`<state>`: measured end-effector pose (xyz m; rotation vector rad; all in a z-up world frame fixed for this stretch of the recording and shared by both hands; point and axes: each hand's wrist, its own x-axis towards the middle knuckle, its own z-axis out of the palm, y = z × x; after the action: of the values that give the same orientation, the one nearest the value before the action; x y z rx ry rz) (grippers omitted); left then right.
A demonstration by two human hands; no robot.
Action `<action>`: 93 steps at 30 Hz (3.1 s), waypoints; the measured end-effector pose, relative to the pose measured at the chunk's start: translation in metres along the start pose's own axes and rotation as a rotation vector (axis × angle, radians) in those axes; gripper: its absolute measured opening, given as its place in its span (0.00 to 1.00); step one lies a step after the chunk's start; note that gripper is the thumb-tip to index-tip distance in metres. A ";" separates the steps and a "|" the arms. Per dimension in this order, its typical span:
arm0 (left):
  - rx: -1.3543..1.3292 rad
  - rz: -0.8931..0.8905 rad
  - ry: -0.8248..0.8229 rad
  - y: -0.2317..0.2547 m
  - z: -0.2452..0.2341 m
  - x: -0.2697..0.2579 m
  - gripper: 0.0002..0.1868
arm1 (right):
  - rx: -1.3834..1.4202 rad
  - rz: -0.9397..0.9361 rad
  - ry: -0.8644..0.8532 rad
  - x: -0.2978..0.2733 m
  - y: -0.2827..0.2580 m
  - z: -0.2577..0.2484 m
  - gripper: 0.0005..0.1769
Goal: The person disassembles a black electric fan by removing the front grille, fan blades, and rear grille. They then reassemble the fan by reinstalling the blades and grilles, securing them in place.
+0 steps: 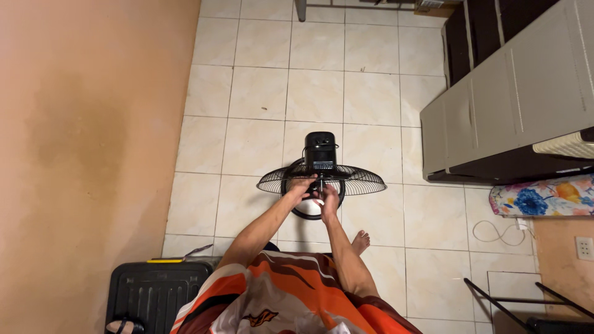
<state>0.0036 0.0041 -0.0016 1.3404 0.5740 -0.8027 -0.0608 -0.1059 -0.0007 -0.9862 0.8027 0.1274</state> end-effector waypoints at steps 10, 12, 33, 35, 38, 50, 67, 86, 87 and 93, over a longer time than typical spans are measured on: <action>0.920 0.472 -0.334 0.013 -0.015 -0.074 0.23 | -0.982 -0.317 0.153 0.020 -0.014 -0.003 0.34; 1.040 0.528 -0.371 0.026 -0.019 -0.115 0.20 | -1.061 -0.275 0.133 0.024 -0.015 -0.005 0.35; 1.111 1.144 -0.114 0.088 -0.047 -0.104 0.31 | 0.534 0.241 -0.466 0.027 0.020 0.008 0.46; 1.106 1.142 -0.112 0.088 -0.048 -0.105 0.31 | 0.692 0.259 -0.616 0.026 0.020 0.011 0.48; 1.090 1.134 -0.104 0.091 -0.052 -0.107 0.32 | 0.505 0.269 -0.635 0.029 0.015 0.012 0.48; 1.089 1.088 -0.028 0.076 -0.032 -0.113 0.31 | -0.924 0.112 -0.080 0.052 -0.032 -0.008 0.28; 1.084 1.121 -0.026 0.081 -0.035 -0.107 0.28 | -0.866 0.315 -0.013 0.070 -0.028 0.017 0.26; 1.058 1.175 0.030 0.069 -0.049 -0.092 0.26 | -0.135 0.674 -0.689 0.077 -0.033 -0.015 0.16; 1.049 1.185 0.042 0.069 -0.046 -0.090 0.26 | -0.226 0.667 -0.689 0.079 -0.039 -0.015 0.19; 1.030 1.166 0.096 0.065 -0.034 -0.106 0.24 | -1.389 0.011 -0.249 0.067 -0.056 -0.006 0.44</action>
<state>-0.0075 0.0581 0.1145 2.2631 -0.6855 0.0194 0.0083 -0.1594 -0.0073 -2.2021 0.4064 0.8791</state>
